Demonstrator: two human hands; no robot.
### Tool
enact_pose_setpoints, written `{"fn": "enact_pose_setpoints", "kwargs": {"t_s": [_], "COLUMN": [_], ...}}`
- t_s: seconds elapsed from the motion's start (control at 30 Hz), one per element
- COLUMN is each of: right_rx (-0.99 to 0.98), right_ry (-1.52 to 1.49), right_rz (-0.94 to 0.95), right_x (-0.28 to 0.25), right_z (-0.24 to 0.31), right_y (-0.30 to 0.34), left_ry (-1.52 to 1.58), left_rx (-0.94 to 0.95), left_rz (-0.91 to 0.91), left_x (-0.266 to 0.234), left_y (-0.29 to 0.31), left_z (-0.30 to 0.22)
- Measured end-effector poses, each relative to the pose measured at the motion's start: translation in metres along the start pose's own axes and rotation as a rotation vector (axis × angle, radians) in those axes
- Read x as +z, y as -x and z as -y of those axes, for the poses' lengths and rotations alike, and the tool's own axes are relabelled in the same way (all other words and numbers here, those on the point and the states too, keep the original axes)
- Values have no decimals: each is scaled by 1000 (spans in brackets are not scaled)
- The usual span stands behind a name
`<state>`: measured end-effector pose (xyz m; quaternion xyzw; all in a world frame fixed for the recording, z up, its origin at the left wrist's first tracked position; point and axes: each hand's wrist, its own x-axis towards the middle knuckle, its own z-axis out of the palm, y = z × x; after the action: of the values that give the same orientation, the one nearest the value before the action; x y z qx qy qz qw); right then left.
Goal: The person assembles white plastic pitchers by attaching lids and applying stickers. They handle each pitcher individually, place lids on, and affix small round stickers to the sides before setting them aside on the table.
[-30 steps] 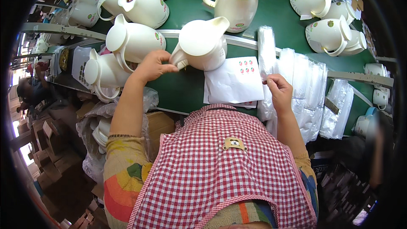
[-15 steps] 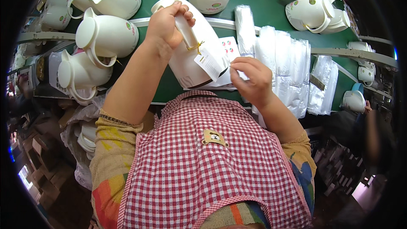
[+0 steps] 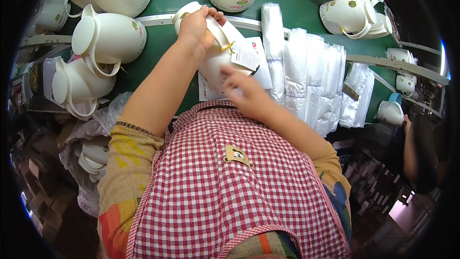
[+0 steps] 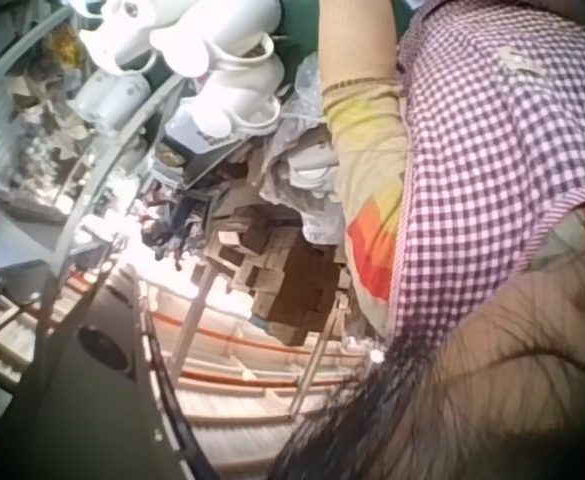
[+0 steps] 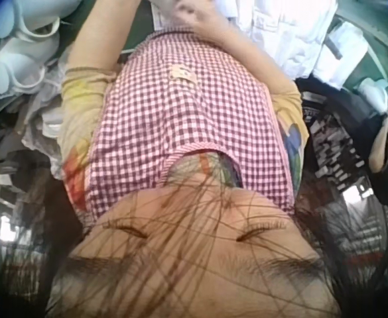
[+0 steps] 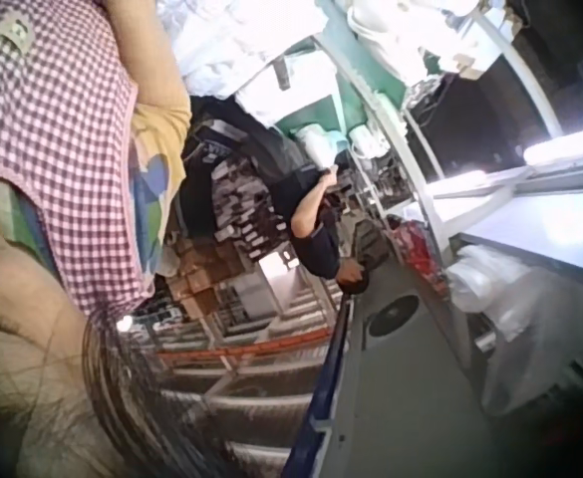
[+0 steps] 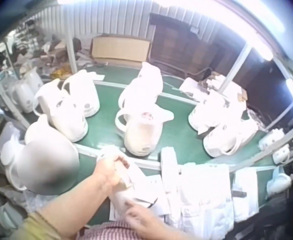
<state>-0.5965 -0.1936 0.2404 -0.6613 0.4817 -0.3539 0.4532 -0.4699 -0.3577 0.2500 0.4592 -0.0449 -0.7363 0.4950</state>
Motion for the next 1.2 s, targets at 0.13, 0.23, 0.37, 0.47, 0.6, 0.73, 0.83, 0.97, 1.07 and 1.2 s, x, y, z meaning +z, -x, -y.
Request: {"fn": "enact_pose_setpoints", "kwargs": {"t_s": [0.13, 0.23, 0.37, 0.47, 0.6, 0.73, 0.83, 0.97, 1.07, 1.2], "right_rx": [-39, -343, -428, -486, -509, -527, -531, -499, -415, -283], "right_ry": [359, 627, 841, 903, 925, 928, 946, 992, 960, 959], "right_rz": [-464, -336, -172, -118, -38, -20, -12, 9, 64, 48], "right_x": [-56, -59, -57, -56, -56, -58, -59, -58, -61, -58], "right_z": [-18, -1, -13, -20, -21, -23, -22, -21, -16, -10], "right_y": [-23, -29, -33, -40, -42, -42, -42, -42, -39, -34], "left_ry": [-33, -75, -91, -108, -122, -114, -111, -115, -115, -170], "left_rx": [1, 24, 51, 53, 50, 61, 49, 56, 70, 84], "left_rz": [4, 28, 20, 52, 93, 75, 67, 62, 51, 82], "left_x": [-1, 2, 7, 6, 4, 8, 9, 10, 11, 7], "left_y": [-7, -8, -8, -11, -14, -12, -12, -13, -14, -15], "left_z": [3, 7, 10, 11, 13, 13, 14, 15, 17, 17]}}
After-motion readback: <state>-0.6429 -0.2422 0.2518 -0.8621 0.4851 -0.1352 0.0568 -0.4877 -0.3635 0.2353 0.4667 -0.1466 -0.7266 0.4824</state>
